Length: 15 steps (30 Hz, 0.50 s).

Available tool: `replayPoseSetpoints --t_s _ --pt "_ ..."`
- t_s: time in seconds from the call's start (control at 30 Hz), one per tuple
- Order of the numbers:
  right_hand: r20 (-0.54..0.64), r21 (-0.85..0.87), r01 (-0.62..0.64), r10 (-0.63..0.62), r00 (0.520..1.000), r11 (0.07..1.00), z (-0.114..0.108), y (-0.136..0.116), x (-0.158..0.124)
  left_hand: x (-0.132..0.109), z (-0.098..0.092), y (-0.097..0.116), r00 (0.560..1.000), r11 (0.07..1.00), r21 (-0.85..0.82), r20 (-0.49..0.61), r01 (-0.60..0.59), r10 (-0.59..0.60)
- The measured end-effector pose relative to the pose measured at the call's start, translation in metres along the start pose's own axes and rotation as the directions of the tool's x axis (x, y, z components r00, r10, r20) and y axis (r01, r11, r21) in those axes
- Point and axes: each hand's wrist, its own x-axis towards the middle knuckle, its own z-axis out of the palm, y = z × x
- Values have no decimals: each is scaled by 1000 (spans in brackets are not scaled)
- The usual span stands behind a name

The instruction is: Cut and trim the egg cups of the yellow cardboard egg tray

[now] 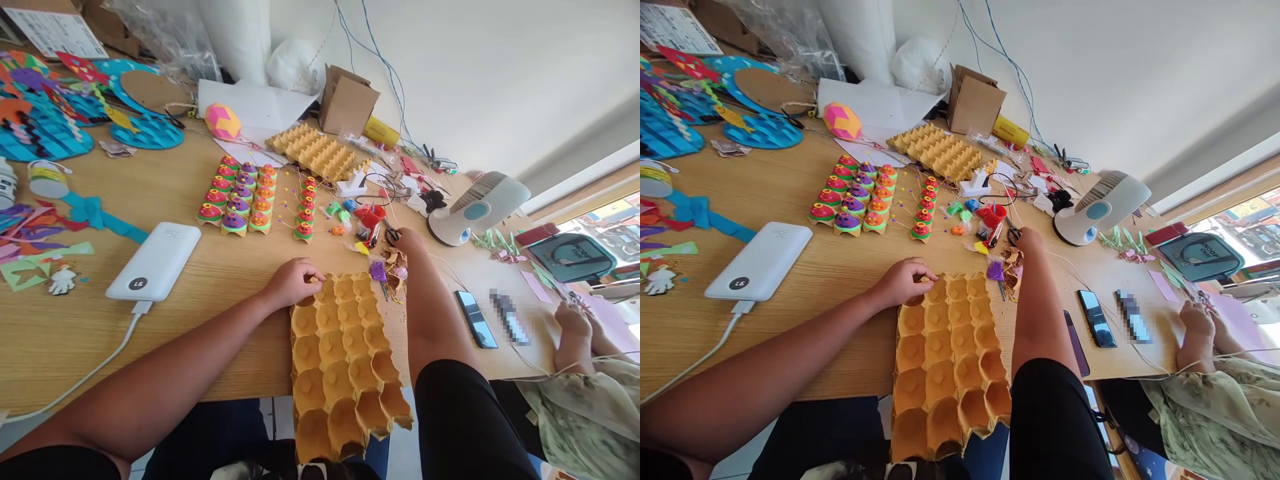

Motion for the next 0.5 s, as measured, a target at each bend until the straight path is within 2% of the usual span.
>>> replayPoseSetpoints --t_s 0.17,0.3,0.4,0.5 --pt "-40 147 -82 89 995 986 -18 9 -5 0 0 -1 1000 1000 20 -4 -9 9" --pt "-19 380 -108 124 992 919 -28 29 -26 0 0 -1 1000 1000 12 -1 -15 15" --pt "18 593 -65 67 998 803 -24 43 -60 0 0 -2 1000 1000 10 6 -14 14" --pt "32 751 -20 -7 999 660 -13 55 -114 0 0 -3 1000 1000 0 4 -10 10"
